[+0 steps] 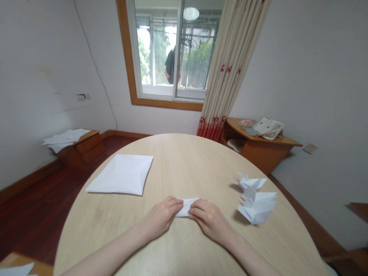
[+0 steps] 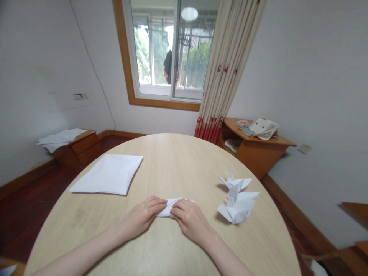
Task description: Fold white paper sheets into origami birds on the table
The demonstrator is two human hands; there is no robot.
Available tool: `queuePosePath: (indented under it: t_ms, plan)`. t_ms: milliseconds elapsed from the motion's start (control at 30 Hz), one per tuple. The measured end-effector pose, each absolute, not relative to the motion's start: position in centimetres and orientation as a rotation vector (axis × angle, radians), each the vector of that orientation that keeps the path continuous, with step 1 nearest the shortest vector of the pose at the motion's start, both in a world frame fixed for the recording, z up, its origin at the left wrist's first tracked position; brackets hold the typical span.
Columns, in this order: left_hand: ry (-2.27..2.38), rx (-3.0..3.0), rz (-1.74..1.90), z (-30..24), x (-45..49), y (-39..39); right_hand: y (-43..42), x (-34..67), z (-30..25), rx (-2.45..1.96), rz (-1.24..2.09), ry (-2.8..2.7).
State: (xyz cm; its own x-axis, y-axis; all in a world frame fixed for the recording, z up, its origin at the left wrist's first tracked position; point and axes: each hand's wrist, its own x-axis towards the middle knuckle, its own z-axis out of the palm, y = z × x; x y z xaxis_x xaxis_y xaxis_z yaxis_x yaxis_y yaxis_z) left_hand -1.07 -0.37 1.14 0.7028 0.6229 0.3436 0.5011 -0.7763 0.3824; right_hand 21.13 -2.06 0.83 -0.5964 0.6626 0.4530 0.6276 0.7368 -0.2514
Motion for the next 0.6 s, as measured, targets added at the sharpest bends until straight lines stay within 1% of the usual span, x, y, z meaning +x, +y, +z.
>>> queuePosePath:
  t_ms: [167,367,600]
  plan:
    - [0.95,2.55,0.667,2.5,-0.7,-1.2,-2.2,20.9,1.2,-1.009,0.221,-2.361]
    - [0.928,2.528,0.61,2.5,-0.7,-1.3,-2.7,20.4,1.5,-1.012,0.197,-2.352]
    - [1.007,2.384,0.714,1.7,-0.3,-1.4,-2.6,20.2,1.0,-1.074,0.231,-2.273]
